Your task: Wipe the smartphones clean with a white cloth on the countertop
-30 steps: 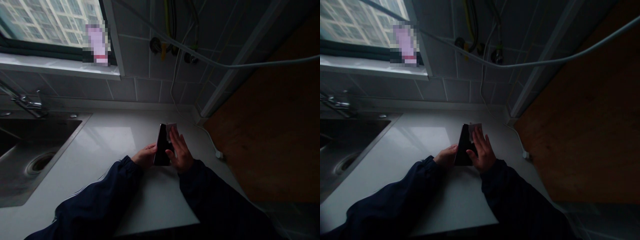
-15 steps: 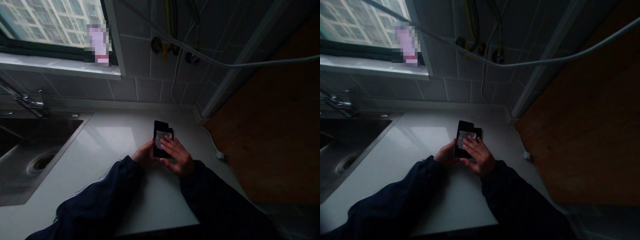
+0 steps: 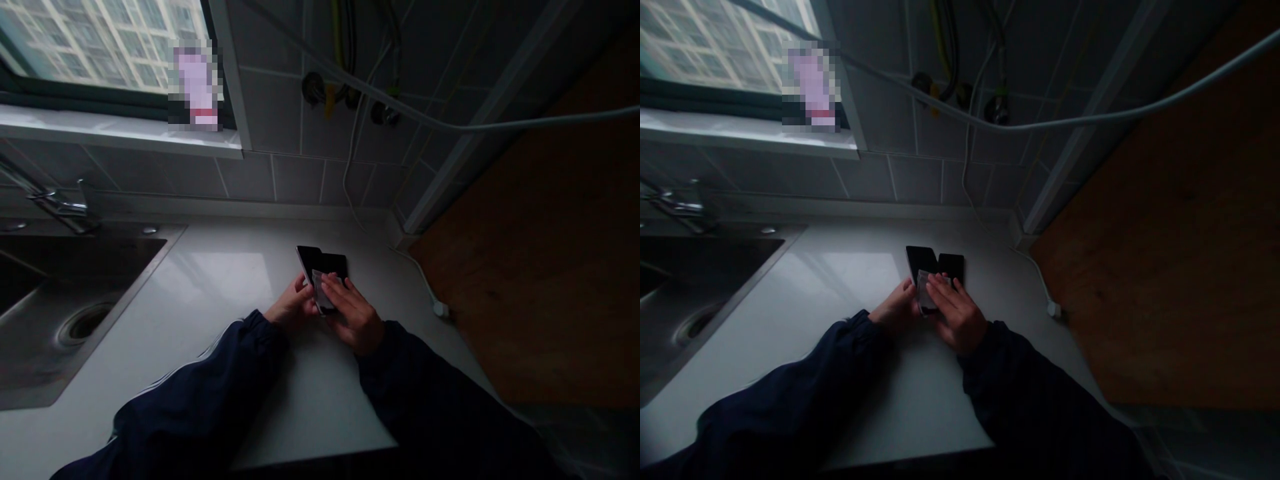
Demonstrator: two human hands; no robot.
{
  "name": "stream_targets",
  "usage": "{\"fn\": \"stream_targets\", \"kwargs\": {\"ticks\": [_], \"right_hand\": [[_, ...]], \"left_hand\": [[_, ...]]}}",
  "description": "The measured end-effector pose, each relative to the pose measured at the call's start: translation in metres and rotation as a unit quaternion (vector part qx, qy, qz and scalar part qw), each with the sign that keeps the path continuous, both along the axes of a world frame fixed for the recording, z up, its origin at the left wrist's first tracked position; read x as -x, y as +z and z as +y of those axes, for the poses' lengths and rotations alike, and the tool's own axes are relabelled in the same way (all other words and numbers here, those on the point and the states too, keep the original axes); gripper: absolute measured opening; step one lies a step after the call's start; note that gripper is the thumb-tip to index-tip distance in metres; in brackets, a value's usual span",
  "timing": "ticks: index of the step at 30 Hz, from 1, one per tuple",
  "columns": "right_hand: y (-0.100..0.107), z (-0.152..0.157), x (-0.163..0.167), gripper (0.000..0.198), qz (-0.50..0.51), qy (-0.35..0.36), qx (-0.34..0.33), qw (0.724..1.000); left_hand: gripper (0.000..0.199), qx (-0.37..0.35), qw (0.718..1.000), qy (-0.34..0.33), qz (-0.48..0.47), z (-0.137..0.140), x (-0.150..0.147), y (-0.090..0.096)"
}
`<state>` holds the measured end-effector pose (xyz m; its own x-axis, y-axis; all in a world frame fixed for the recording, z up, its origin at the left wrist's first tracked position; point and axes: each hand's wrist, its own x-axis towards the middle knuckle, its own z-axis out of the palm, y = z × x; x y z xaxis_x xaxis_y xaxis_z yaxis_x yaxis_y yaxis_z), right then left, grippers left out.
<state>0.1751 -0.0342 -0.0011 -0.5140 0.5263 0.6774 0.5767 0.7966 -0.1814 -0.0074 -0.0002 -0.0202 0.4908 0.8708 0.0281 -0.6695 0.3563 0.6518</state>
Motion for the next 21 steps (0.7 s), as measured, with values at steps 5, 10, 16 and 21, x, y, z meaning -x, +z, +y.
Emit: {"fn": "stream_targets", "kwargs": {"ticks": [5, 10, 16, 21], "right_hand": [[-0.001, -0.001, -0.003, 0.058, 0.051, 0.025, 0.013, 0.998], [0.006, 0.002, -0.003, 0.038, 0.24, -0.045, 0.167, 0.955], [0.013, 0.021, -0.007, 0.031, 0.595, -0.052, 0.436, 0.674], [0.014, 0.022, -0.002, 0.02, 0.654, -0.002, 0.571, 0.497]], "left_hand": [[0.063, 0.006, 1.0, -0.005, 0.012, 0.005, 0.0, -0.01], [0.069, 0.03, 0.999, -0.003, 0.022, 0.007, 0.002, -0.002], [0.07, 0.057, 0.996, 0.027, 0.06, 0.004, 0.003, 0.011], [0.066, 0.015, 0.998, 0.009, 0.06, 0.001, 0.002, 0.007]]}}
